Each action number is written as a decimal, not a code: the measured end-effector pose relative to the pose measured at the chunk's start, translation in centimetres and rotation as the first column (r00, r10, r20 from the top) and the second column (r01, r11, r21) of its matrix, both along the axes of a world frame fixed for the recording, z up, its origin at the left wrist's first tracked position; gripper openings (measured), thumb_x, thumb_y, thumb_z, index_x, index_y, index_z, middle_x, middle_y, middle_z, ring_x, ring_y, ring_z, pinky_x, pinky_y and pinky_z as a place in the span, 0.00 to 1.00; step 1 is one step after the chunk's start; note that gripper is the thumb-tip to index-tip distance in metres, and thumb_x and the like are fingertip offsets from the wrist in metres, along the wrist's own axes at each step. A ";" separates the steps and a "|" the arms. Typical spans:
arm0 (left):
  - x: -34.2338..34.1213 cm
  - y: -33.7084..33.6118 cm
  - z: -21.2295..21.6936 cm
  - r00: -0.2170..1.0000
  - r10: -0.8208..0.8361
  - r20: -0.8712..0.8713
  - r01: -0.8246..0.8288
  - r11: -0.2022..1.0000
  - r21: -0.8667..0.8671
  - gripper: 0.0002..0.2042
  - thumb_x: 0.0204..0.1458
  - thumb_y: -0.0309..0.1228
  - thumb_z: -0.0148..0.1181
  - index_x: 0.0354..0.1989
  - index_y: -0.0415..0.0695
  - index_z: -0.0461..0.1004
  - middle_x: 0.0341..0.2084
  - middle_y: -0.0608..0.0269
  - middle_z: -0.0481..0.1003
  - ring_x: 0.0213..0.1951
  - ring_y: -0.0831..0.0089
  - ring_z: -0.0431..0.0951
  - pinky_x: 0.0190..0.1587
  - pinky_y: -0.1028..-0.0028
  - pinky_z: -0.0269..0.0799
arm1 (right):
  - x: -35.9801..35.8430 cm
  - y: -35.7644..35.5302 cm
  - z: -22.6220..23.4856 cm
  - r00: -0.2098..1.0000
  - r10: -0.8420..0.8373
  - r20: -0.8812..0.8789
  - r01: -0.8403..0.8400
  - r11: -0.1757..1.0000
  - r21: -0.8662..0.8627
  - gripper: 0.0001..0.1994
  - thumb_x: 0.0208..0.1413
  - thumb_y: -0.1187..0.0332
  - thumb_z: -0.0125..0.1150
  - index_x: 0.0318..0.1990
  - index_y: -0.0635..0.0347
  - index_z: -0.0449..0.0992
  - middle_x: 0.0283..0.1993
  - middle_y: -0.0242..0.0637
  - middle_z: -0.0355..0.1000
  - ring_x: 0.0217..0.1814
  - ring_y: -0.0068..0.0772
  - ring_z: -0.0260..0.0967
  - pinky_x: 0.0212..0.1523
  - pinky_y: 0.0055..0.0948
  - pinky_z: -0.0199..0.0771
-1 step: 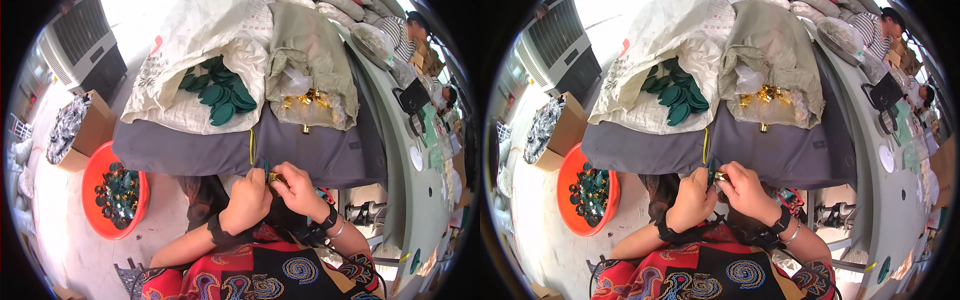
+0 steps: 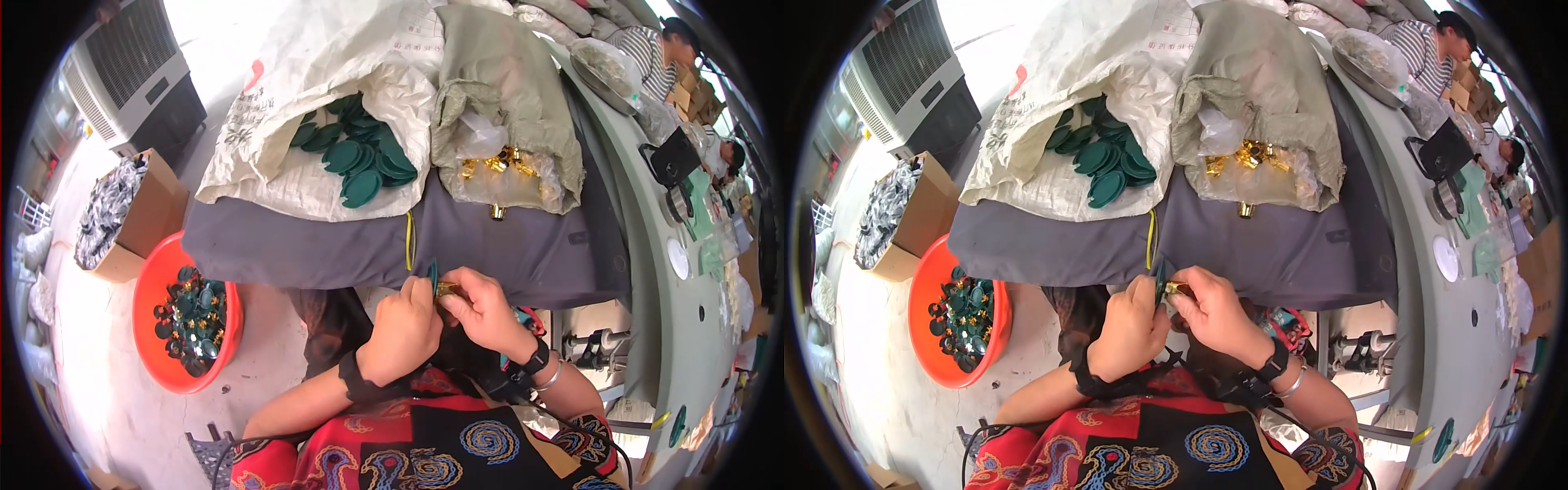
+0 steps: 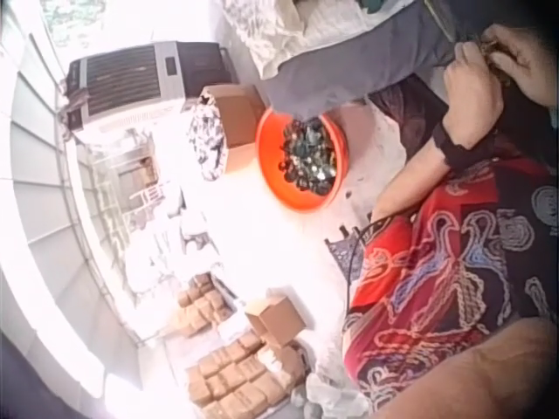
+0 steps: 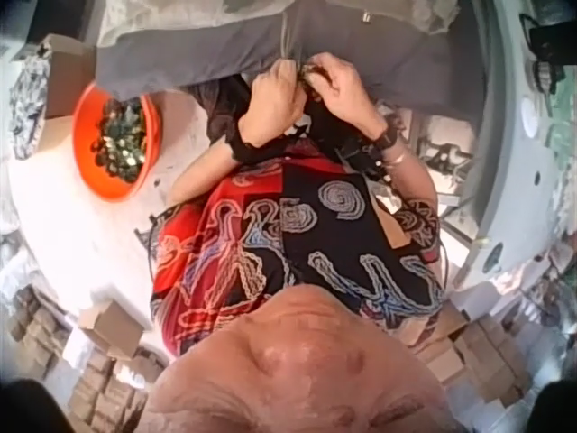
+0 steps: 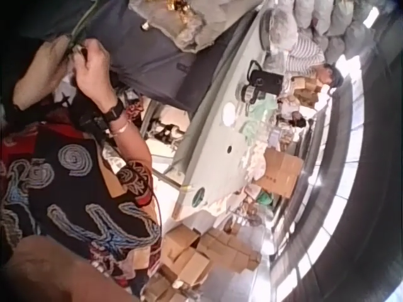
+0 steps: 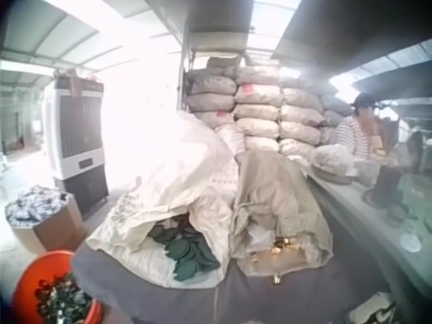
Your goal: Assembling plastic decorative components by fitting gold caps onto green circular discs.
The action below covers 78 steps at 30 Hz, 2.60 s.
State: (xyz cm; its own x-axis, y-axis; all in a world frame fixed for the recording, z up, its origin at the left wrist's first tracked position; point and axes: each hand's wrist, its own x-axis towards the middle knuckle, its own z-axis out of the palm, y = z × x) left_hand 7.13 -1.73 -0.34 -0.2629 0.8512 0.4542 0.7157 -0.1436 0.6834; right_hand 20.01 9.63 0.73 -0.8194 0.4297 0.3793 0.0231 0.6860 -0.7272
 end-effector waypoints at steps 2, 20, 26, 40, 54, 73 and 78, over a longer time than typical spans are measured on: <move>0.1 -0.2 0.3 0.993 0.017 -0.114 -0.017 1.000 0.006 0.13 0.42 0.16 0.54 0.39 0.33 0.64 0.25 0.45 0.68 0.23 0.45 0.72 0.23 0.56 0.66 | -0.4 0.0 -0.3 0.998 0.066 0.017 -0.045 0.822 -0.568 0.07 0.60 0.73 0.54 0.43 0.68 0.70 0.32 0.38 0.72 0.28 0.31 0.72 0.29 0.27 0.73; -29.8 -20.4 -3.4 0.140 0.836 0.531 -0.871 0.359 -0.335 0.26 0.48 0.28 0.64 0.54 0.35 0.60 0.33 0.57 0.75 0.28 0.69 0.79 0.28 0.71 0.75 | 0.4 12.0 -3.0 0.823 -0.499 0.271 0.277 0.769 0.576 0.19 0.52 0.77 0.55 0.54 0.62 0.72 0.49 0.51 0.69 0.48 0.56 0.70 0.46 0.44 0.73; -25.2 -12.5 -2.3 0.757 0.612 0.229 -0.636 0.771 0.039 0.12 0.50 0.22 0.60 0.43 0.34 0.77 0.33 0.58 0.78 0.29 0.75 0.77 0.32 0.75 0.73 | 0.5 12.1 -3.8 0.800 -0.557 0.221 0.375 0.753 0.540 0.13 0.51 0.77 0.58 0.46 0.65 0.74 0.42 0.53 0.69 0.39 0.57 0.72 0.40 0.46 0.73; -15.5 7.3 -1.7 0.924 0.312 -0.222 -0.307 0.950 0.056 0.07 0.46 0.29 0.60 0.29 0.38 0.76 0.27 0.47 0.74 0.30 0.47 0.76 0.34 0.60 0.74 | 2.3 7.0 -0.3 0.923 -0.377 0.075 0.349 0.904 0.245 0.12 0.49 0.79 0.61 0.43 0.65 0.73 0.44 0.46 0.70 0.42 0.50 0.73 0.45 0.36 0.74; -2.9 -0.9 0.9 0.637 -0.015 0.771 0.045 0.999 -0.018 0.05 0.56 0.23 0.54 0.33 0.34 0.75 0.19 0.69 0.71 0.19 0.84 0.71 0.21 0.80 0.65 | -1.8 0.1 1.8 0.989 0.044 -0.139 -0.047 0.999 -0.022 0.15 0.53 0.78 0.60 0.50 0.65 0.72 0.43 0.42 0.71 0.41 0.39 0.72 0.42 0.30 0.73; 1.4 -0.9 -2.0 0.957 0.167 0.238 -0.209 0.964 0.167 0.08 0.42 0.25 0.58 0.28 0.33 0.69 0.25 0.48 0.69 0.23 0.52 0.74 0.25 0.60 0.71 | -0.5 -0.5 1.5 0.962 0.090 0.258 -0.116 0.989 0.090 0.14 0.50 0.83 0.51 0.47 0.70 0.70 0.43 0.45 0.70 0.42 0.40 0.72 0.43 0.31 0.70; 0.6 -1.4 -1.6 0.996 0.069 -0.054 -0.053 0.963 0.265 0.11 0.40 0.30 0.57 0.30 0.33 0.71 0.24 0.56 0.68 0.25 0.64 0.73 0.24 0.68 0.69 | 0.7 0.5 0.2 0.988 0.057 0.141 0.058 0.712 -0.700 0.14 0.52 0.81 0.51 0.47 0.69 0.72 0.44 0.35 0.73 0.46 0.26 0.72 0.51 0.23 0.69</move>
